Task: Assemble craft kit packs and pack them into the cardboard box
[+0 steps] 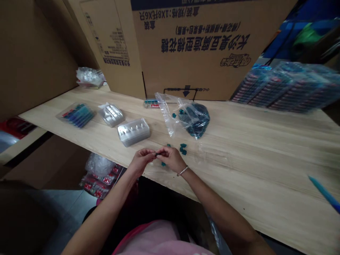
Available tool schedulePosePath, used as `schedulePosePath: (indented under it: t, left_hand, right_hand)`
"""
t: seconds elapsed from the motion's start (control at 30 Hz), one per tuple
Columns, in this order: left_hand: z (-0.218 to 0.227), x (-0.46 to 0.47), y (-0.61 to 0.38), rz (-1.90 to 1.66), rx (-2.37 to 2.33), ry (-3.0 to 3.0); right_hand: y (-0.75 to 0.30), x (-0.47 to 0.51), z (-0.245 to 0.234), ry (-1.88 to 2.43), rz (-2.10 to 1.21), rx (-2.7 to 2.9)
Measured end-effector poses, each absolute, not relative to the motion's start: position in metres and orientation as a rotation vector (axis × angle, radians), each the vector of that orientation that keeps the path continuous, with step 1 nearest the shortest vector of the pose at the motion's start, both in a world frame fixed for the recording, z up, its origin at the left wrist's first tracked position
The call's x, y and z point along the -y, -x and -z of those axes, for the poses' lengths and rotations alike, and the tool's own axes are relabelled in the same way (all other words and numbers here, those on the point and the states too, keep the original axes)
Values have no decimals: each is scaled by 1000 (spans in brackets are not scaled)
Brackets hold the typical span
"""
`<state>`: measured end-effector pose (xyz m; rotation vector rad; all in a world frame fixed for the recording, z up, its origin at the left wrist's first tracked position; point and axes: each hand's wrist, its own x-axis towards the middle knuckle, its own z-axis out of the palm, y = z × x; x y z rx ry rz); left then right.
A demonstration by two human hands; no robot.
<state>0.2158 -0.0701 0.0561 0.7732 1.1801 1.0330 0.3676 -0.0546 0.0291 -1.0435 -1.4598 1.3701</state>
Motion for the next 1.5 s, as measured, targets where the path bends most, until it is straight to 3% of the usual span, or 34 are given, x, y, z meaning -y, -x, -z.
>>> schedulePosePath:
  t: [0.23,0.4,0.67,0.87,1.03,1.17,1.33,1.5]
  left_hand:
    - [-52,108,-211,-1054,-1128,-775]
    - [-47,139,-215,-1054,-926,-609]
    - [-25,141,-220,-1132,-1030,-624]
    - [-24,109,-205,-979,-1518,-1899]
    - [-11,103,-197,-806,-1461,-2396]
    - [-4,106,-197,-841,-1471,-2403]
    - [-3,108,-197,-877,-1533,-2375]
    - [-12,112,-202,-932,-1540,-2297]
  right_hand:
    - [-370,88,-31,949,-1668,1326]
    - [-373,118,-35,943,-1710,1358]
    - [-364,137,-34,988,-825,1811]
    - [-363,85,-24,1141,-465,2333]
    - [-362,71,-18,1189,-494,2427]
    - [-374,64,-17,1140,-680,2321]
    - [-395,28,-21,1423,-470,2220]
    - [-400,12,-31,1488,-498,2239]
